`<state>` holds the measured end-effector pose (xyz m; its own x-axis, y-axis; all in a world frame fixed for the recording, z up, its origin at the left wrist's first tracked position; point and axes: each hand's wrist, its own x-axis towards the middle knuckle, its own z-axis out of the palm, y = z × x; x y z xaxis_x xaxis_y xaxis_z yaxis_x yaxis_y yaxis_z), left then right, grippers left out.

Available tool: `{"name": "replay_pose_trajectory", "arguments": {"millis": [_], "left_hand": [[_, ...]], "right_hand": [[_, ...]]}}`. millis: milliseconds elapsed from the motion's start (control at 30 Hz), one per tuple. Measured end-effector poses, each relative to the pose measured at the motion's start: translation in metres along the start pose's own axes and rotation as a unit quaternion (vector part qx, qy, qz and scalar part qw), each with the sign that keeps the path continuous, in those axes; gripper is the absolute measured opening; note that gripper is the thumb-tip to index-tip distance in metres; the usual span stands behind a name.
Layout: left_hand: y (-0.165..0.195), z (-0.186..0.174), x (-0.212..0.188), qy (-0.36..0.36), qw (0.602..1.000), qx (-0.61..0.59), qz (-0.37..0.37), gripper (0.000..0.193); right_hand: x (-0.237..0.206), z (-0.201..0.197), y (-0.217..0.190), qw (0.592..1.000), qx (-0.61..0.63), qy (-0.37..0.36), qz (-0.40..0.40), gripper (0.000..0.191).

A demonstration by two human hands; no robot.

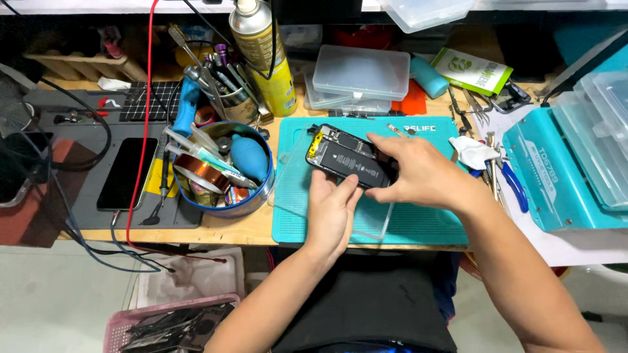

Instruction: The person works on a disassembled smartphone at a repair bench, handling the exposed internals and battery, then wipes the phone's screen with a tissue, connects a charging cable and presses the screen to test the device. They then place the phone into a plastic case, work on the exposed chassis with a tool, and handle small screws and components.

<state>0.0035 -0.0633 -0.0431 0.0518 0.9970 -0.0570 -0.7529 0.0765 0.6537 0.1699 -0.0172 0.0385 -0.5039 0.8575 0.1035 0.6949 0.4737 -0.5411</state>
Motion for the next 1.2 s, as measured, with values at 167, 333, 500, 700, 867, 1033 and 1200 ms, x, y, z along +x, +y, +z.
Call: {"name": "replay_pose_trajectory", "arguments": {"millis": [167, 333, 500, 700, 867, 1033, 1200], "left_hand": [[0.039, -0.015, -0.006, -0.122, 0.888, 0.436, 0.079, 0.039], [0.071, -0.034, -0.026, -0.201, 0.650, 0.684, 0.263, 0.048], [0.057, -0.030, -0.024, -0.152, 0.664, 0.696, 0.230, 0.053], [0.057, -0.028, -0.023, -0.133, 0.671, 0.698, 0.212, 0.053], [0.073, -0.021, -0.006, -0.175, 0.620, 0.718, 0.264, 0.046], [0.067, -0.005, 0.024, -0.295, 0.569, 0.698, 0.320, 0.090], [0.045, 0.013, 0.042, -0.341, 0.537, 0.739, 0.225, 0.099]], "right_hand": [[-0.005, -0.013, 0.005, 0.999, -0.039, 0.035, 0.007, 0.092], [-0.013, 0.000, 0.020, 0.997, -0.074, -0.025, 0.019, 0.091], [-0.015, 0.019, 0.023, 0.998, -0.041, -0.041, 0.036, 0.091], [-0.016, 0.025, 0.029, 0.998, -0.039, -0.050, -0.024, 0.090], [-0.023, 0.027, 0.035, 0.998, -0.028, -0.012, -0.063, 0.090], [-0.035, 0.011, 0.056, 0.990, -0.005, 0.144, 0.009, 0.054], [-0.046, -0.017, 0.098, 0.948, -0.149, 0.216, 0.178, 0.025]]}}
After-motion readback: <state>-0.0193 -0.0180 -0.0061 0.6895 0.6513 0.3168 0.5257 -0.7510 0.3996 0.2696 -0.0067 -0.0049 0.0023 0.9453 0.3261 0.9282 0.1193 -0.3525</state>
